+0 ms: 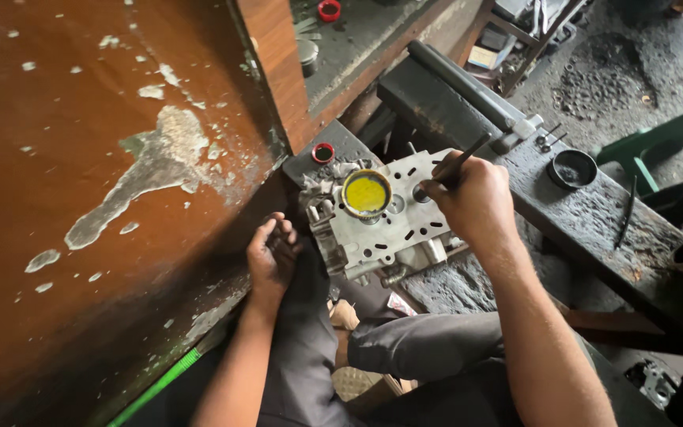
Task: The person cleans a metal engine component using a metal rod and a rag. They repeatedly insert the rod into a circular opening filled with yellow liquid, then wipe the surface and the rod with a cloth. The person also wipes the surrounding area of the engine part.
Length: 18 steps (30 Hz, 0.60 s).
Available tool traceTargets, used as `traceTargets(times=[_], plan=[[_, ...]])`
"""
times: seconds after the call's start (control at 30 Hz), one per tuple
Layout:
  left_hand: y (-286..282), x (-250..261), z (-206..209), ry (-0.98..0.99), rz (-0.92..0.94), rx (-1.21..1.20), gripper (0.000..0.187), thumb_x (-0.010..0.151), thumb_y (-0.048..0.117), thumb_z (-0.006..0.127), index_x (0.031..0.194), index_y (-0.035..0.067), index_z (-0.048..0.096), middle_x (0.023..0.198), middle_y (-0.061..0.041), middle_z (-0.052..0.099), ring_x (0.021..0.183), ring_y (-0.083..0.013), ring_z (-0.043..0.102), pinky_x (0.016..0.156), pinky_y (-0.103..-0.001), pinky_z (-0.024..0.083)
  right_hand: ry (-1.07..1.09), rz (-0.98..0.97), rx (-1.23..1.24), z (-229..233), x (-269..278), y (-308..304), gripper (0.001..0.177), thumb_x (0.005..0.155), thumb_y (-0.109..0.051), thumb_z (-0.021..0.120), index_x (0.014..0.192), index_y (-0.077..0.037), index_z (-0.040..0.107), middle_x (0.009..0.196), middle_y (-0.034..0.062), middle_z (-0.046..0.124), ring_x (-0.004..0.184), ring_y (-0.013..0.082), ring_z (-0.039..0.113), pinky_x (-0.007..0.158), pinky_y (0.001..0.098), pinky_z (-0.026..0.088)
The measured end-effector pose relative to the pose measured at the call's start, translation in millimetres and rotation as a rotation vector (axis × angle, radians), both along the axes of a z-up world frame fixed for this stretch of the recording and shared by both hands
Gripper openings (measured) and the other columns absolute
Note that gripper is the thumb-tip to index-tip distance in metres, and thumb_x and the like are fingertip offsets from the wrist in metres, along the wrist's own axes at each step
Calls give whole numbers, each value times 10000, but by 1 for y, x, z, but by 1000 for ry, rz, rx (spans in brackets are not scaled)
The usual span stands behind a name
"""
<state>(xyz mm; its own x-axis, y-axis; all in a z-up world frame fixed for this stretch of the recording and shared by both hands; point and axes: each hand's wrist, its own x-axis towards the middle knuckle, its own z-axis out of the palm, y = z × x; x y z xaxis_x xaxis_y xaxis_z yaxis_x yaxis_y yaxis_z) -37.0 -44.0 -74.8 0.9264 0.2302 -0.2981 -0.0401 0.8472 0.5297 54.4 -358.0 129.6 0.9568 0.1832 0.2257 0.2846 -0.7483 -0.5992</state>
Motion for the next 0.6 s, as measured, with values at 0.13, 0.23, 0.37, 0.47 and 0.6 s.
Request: traceTargets(times=[0.13,0.23,0.37,0.47,0.6], plan=[[5,-2,-3,-55,58,229,178,971,219,612,1085,88,651,846,-32,643,716,-176,608,608,-348,478,57,-40,31,-15,0,-4,216,802,-180,855,878,-30,718,761,124,722,677,246,717,667,360,550],[11,5,-1,-62,77,288,144,993,169,598,1079,62,643,827,-46,629,676,-168,598,586,-339,487,27,9,34,1,2,6,222,805,-170,858,877,-13,719,795,134,730,697,238,723,684,347,561],[13,4,7,-56,101,421,129,1012,121,567,1085,41,638,806,-67,629,642,-169,594,564,-325,491,116,148,-62,44,-1,15,312,788,-162,858,1044,-31,738,894,127,751,765,195,729,716,335,569],[7,2,11,-40,90,446,122,1012,106,558,1079,40,635,795,-57,628,628,-156,592,562,-312,502,138,344,271,59,0,0,352,864,-120,742,1202,-41,684,1040,58,738,925,119,690,838,283,564],[-1,0,19,3,49,548,117,1004,91,569,1065,27,646,795,-44,627,628,-137,584,564,-299,497,129,313,541,39,1,-25,241,1055,-53,660,1286,-5,710,1079,34,725,1019,86,640,928,250,532]])
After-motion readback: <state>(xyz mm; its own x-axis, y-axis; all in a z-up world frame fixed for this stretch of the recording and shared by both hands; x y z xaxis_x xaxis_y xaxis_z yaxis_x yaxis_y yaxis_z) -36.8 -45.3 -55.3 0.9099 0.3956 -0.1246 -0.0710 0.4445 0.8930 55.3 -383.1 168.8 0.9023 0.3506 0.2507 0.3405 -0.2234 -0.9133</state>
